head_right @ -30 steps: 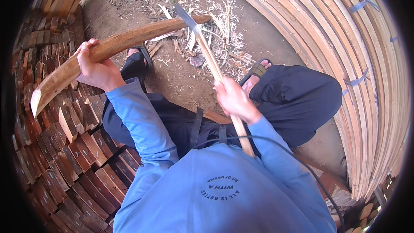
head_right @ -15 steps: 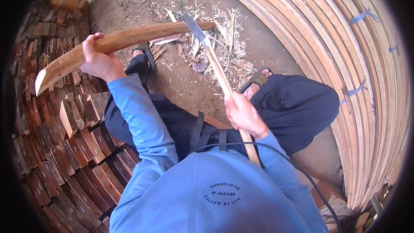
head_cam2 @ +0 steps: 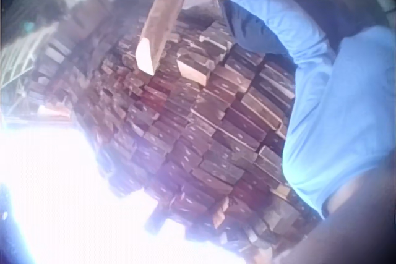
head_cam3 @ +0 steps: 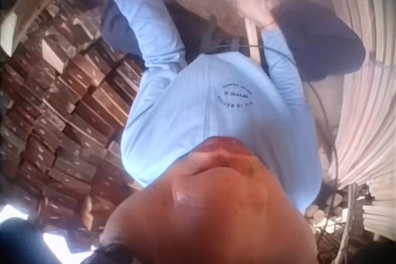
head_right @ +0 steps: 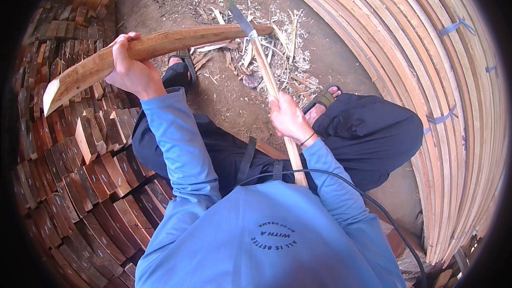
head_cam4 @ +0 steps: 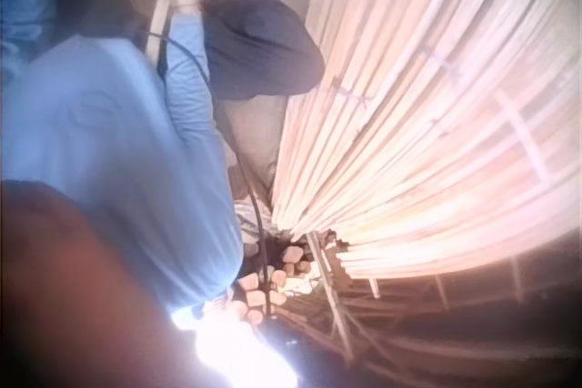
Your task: The person shapes a curved piece of wood by hand using a knife to shave off thin strips of material, holding the wood steady while sitting near stacks of timber.
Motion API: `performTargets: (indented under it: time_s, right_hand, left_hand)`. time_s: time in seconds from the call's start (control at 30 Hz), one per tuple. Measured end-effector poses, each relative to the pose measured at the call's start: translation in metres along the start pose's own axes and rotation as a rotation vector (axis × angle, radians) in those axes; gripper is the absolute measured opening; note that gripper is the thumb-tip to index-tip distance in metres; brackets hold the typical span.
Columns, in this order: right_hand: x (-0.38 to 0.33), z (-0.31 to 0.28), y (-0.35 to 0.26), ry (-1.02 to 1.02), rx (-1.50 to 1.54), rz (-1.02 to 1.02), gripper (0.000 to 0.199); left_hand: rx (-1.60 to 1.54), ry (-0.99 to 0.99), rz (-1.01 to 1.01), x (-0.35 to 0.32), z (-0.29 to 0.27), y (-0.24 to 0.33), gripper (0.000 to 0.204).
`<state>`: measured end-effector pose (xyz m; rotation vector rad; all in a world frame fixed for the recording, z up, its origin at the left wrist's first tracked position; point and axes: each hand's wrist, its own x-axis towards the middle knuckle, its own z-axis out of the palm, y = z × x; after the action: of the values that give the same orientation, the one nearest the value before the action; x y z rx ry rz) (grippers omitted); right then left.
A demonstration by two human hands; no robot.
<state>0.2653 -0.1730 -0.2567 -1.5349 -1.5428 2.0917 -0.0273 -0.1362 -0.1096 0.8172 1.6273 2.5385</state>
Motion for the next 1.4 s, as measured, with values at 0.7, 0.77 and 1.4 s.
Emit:
performTargets:
  time_s: [0.7, 0.77, 1.4]
  right_hand:
    - [-0.036, 0.01, -0.009, 0.055, -0.1, -0.056, 0.024]
    - [-0.05, 0.009, -0.004, 0.028, -0.117, -0.07, 0.023]
    - [-0.025, 0.014, -0.01, 0.012, -0.092, -0.079, 0.025]
  left_hand:
    - [0.008, 0.082, -0.043, 0.018, -0.019, -0.011, 0.006]
    - [-0.003, 0.113, -0.071, 0.017, -0.029, -0.011, 0.006]
    - [-0.014, 0.104, -0.093, 0.025, -0.037, -0.016, 0.004]
